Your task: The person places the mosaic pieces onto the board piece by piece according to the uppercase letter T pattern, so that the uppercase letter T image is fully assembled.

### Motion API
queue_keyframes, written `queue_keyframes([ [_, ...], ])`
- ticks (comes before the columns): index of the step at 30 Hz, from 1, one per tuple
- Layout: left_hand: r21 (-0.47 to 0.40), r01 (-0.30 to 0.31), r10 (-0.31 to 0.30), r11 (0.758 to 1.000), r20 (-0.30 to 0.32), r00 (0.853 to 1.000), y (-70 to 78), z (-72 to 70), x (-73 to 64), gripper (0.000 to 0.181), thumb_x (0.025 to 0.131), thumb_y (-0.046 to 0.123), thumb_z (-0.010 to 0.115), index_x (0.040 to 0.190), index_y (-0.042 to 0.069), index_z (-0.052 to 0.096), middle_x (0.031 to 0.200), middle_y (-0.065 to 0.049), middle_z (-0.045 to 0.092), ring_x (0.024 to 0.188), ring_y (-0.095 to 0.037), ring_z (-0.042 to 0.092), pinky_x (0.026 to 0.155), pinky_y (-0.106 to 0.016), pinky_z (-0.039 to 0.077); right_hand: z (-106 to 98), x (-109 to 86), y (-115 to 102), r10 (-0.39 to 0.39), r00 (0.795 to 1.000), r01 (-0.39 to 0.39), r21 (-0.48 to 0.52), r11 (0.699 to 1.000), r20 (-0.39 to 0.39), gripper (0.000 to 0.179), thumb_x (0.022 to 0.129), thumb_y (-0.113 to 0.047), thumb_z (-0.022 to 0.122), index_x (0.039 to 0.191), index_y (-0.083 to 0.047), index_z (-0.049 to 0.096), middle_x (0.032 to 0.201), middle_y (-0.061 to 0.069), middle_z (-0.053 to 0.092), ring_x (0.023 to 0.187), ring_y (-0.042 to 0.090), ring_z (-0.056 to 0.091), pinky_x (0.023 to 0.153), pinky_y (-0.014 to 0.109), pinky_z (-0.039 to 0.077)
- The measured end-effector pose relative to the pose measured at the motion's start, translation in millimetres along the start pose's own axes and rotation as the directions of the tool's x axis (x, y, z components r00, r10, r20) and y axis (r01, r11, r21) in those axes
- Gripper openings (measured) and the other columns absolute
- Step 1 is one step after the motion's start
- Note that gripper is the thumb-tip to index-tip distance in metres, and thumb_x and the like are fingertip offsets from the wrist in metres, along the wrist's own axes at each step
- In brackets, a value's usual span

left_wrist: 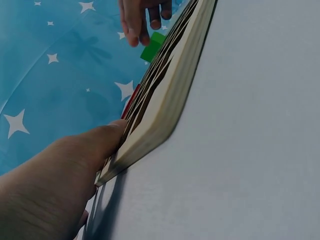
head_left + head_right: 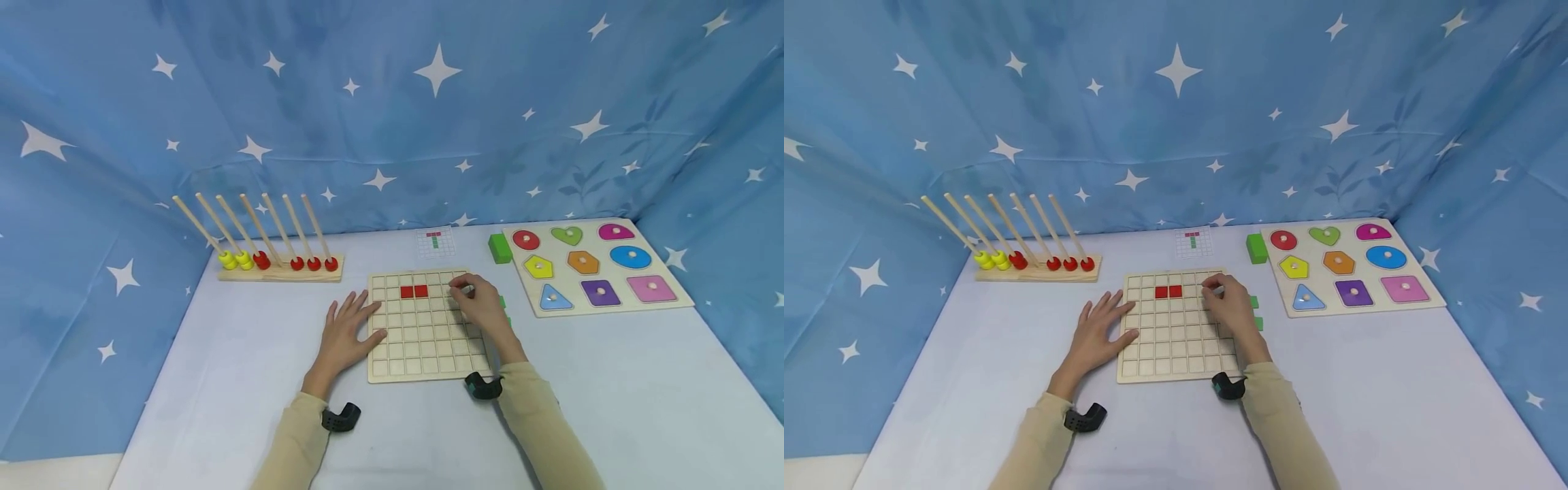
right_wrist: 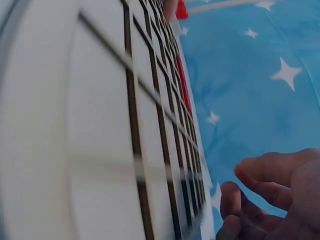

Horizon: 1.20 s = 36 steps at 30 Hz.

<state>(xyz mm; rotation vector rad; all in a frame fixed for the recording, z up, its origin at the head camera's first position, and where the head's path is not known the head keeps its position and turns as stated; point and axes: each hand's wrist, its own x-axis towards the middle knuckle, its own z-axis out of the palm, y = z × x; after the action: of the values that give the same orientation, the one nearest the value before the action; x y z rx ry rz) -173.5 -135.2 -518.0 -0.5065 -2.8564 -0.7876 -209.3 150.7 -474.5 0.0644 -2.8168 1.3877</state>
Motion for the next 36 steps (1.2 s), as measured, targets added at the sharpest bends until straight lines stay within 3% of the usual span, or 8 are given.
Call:
queue_keyframes([
  [6,0.01,0.004,-0.004,1.0,-0.012,1.0,2.5,4.6,0.1,0.058,0.085,0.05,0.061,0.136,0.024,0.052,0.151,-0.006,0.038,0.143,-0.032,0.025,0.113,-0.058,0.011,-26.6,-10.2,15.4,0.008,1.0,-0.006,-0.138,0.99,0.013,0.022,0.093,-0.021,0.058,0.11,-0.009,0.063,0.109,0.011,0.061,0.084,0.024,0.059,0.066,0.031,0.048],
  [11,-0.01,-0.02,0.02,1.0,-0.027,0.999,1.2,7.8,2.2,0.054,0.086,0.047,0.061,0.134,0.022,0.054,0.149,-0.008,0.04,0.141,-0.033,0.029,0.111,-0.059,0.013,-40.9,-18.5,29.5,-0.006,0.999,0.023,-0.331,0.943,0.053,0.03,0.09,-0.015,0.061,0.117,-0.004,0.062,0.113,0.018,0.058,0.096,0.033,0.059,0.08,0.047,0.049],
  [14,-0.03,-0.026,0.025,0.999,-0.047,0.999,-1.1,8.2,5.7,0.049,0.087,0.045,0.061,0.13,0.021,0.057,0.146,-0.008,0.044,0.139,-0.033,0.032,0.11,-0.059,0.015,-43.4,-21.1,34.1,0.008,0.997,0.02,-0.381,0.924,0.071,0.033,0.089,-0.012,0.062,0.121,-0.002,0.061,0.118,0.021,0.054,0.102,0.037,0.057,0.084,0.052,0.048],
  [21,-0.143,-0.042,0.026,0.989,-0.113,0.993,-4.5,7.1,23.4,0.033,0.09,0.036,0.06,0.118,0.019,0.064,0.132,-0.009,0.052,0.127,-0.032,0.042,0.105,-0.057,0.022,-42.4,-20.8,36.1,0.022,0.998,-0.002,-0.37,0.929,0.05,0.035,0.089,-0.012,0.062,0.123,-0.004,0.059,0.116,0.019,0.051,0.093,0.032,0.056,0.081,0.048,0.049],
  [27,-0.178,0.028,-0.047,0.984,-0.1,0.994,-5.1,2.3,41.1,0.032,0.09,0.032,0.063,0.118,0.017,0.064,0.114,-0.007,0.059,0.104,-0.027,0.051,0.086,-0.045,0.034,-39.3,-21.5,37.4,0.034,0.998,-0.013,-0.355,0.935,0.053,0.034,0.091,-0.014,0.06,0.123,-0.004,0.057,0.114,0.019,0.05,0.088,0.029,0.056,0.078,0.045,0.049],
  [32,-0.175,0.076,-0.093,0.982,-0.088,0.992,-6.5,2.2,49.3,0.028,0.088,0.031,0.065,0.114,0.02,0.067,0.101,-0.003,0.06,0.087,-0.019,0.052,0.074,-0.035,0.029,-38.6,-23.8,38.2,0.04,0.999,-0.033,-0.31,0.95,0.018,0.027,0.089,-0.012,0.061,0.115,-0.005,0.055,0.109,0.017,0.054,0.087,0.027,0.053,0.077,0.042,0.048],
  [36,-0.168,0.067,-0.086,0.983,-0.109,0.99,-8.1,5.4,48.6,0.028,0.087,0.03,0.067,0.113,0.021,0.068,0.103,-0.003,0.061,0.087,-0.02,0.052,0.074,-0.035,0.028,-40.7,-24.7,41.6,0.037,0.999,-0.038,-0.263,0.964,-0.009,0.02,0.09,-0.012,0.06,0.109,-0.006,0.057,0.104,0.014,0.061,0.081,0.023,0.052,0.071,0.035,0.046],
])
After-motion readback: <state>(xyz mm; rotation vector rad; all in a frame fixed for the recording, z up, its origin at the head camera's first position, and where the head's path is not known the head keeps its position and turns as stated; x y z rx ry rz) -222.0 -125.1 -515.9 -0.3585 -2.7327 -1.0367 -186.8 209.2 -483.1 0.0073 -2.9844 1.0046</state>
